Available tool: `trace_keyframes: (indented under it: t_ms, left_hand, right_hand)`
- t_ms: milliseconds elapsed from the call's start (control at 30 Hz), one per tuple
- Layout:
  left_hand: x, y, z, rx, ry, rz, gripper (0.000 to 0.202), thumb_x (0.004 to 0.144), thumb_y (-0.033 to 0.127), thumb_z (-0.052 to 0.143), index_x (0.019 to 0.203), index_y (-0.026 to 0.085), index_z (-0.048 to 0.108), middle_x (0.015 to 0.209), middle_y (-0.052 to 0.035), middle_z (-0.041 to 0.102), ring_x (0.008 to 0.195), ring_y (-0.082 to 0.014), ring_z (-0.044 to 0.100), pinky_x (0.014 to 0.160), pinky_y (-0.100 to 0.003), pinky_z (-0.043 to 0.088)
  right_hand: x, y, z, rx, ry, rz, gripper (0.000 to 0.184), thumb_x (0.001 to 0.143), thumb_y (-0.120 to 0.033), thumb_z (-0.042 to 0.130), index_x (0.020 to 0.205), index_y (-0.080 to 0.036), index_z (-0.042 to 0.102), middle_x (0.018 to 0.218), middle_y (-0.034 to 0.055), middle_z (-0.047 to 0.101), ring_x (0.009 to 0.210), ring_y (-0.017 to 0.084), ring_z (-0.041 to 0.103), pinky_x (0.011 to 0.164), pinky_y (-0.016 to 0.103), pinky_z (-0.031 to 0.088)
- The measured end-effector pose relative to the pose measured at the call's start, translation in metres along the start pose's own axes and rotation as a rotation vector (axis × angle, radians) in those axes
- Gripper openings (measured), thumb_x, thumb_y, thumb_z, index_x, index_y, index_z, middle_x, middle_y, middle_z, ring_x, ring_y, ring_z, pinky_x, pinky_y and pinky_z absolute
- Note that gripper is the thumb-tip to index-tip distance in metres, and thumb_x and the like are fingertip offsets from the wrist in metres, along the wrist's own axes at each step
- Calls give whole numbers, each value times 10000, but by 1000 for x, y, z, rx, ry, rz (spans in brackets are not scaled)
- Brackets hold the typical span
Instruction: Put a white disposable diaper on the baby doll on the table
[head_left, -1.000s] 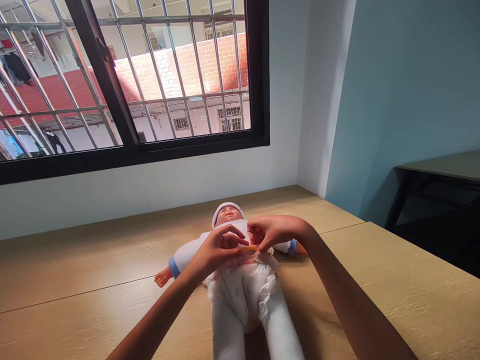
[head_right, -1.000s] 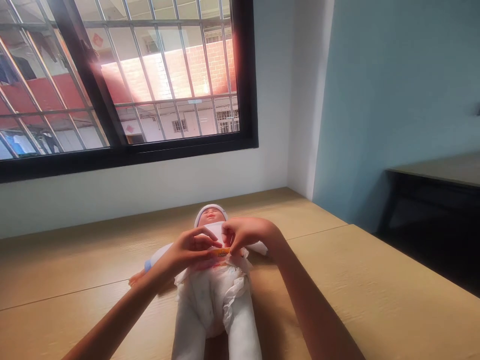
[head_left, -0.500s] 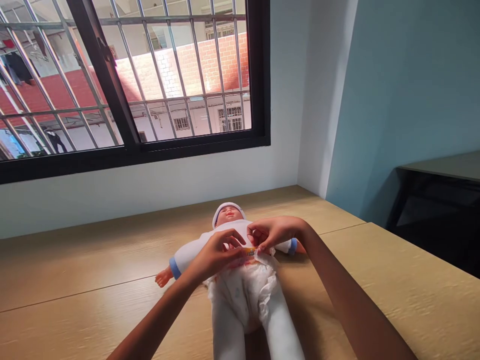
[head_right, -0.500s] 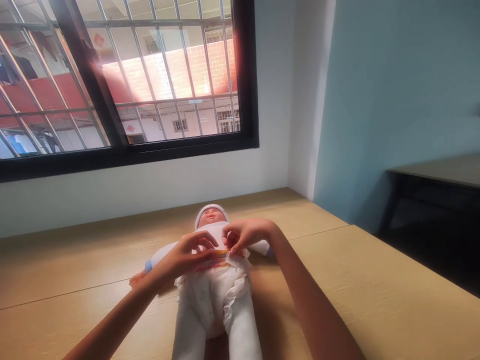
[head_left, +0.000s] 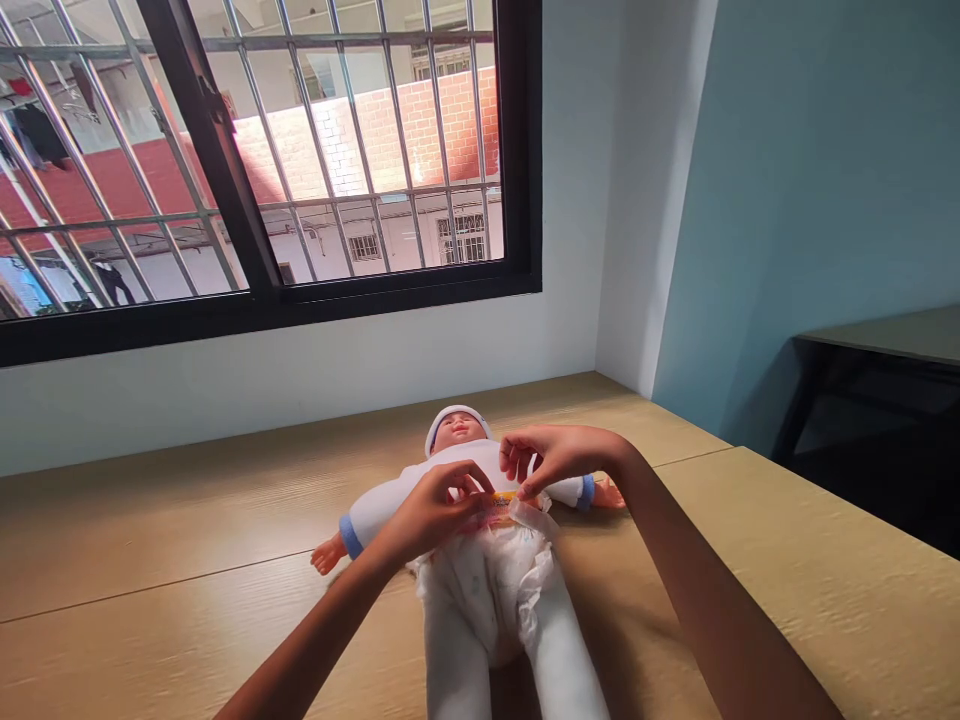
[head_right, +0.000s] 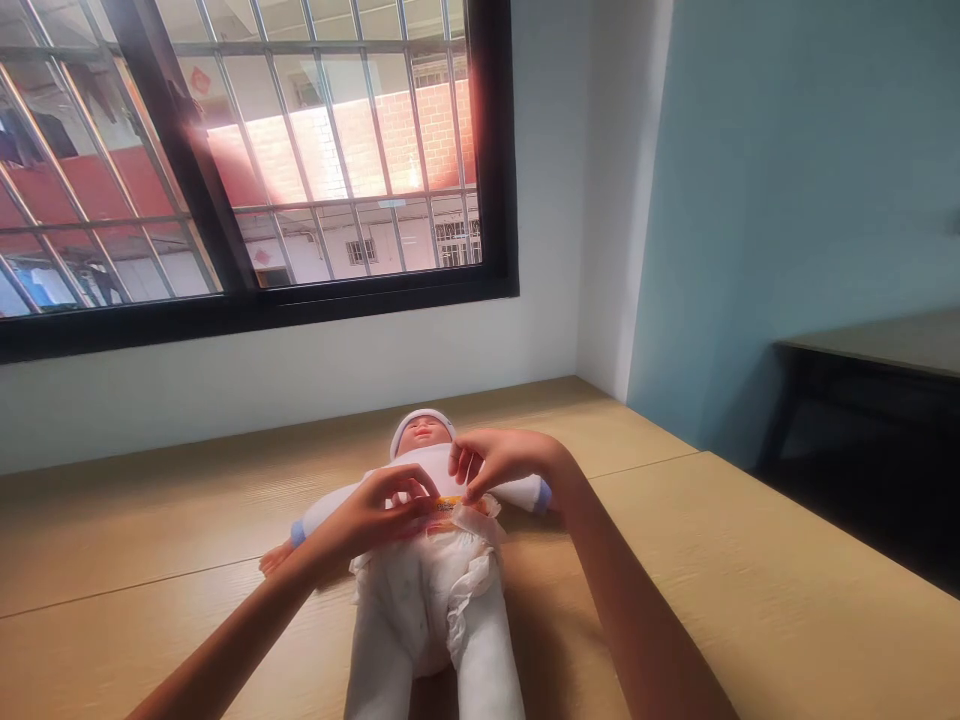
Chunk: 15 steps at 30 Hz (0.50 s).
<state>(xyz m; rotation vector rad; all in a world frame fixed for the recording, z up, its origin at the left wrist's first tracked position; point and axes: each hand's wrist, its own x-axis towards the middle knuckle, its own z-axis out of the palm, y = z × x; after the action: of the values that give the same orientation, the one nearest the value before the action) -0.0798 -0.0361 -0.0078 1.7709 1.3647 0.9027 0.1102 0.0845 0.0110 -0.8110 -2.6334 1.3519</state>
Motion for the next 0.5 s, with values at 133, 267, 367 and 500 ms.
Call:
trace_keyframes:
  t_ms: [133,267,367,500]
  left_hand:
    - [6,-11,1,125,8,123,147,839,296,593,823,170,668,851,-30,643,721,-140,534,636,-232,420]
    - [10,-23,3,242,19,281,128,834,286,607,884,211,699,987,-55,641,948,-214,557,796,-292,456]
    - [10,-24,4,335,9,318,130,828,288,619,890,221,711,971,-62,660,972,-236,554,845,-333,456]
    - [11,-23,5,423,1,329,152,841,271,609,941,226,714,1001,-59,680,1013,-250,546,882,-365,447]
  right_hand:
    - [-5,-10,1,-26,-7,88,430,596,-268,793,933,-159,548,867,17,638,832,183,609,702,265,463]
    - [0,-9,5,-100,-45,179,436,572,-245,783,932,-185,544,861,2,661,838,197,625,668,252,446]
    - [3,-8,7,-155,-56,209,420,563,-244,771,920,-201,555,844,-13,660,830,199,620,634,244,424]
    - [3,-9,7,-117,-100,174,396,587,-217,740,942,-200,565,810,-21,651,770,176,608,626,243,414]
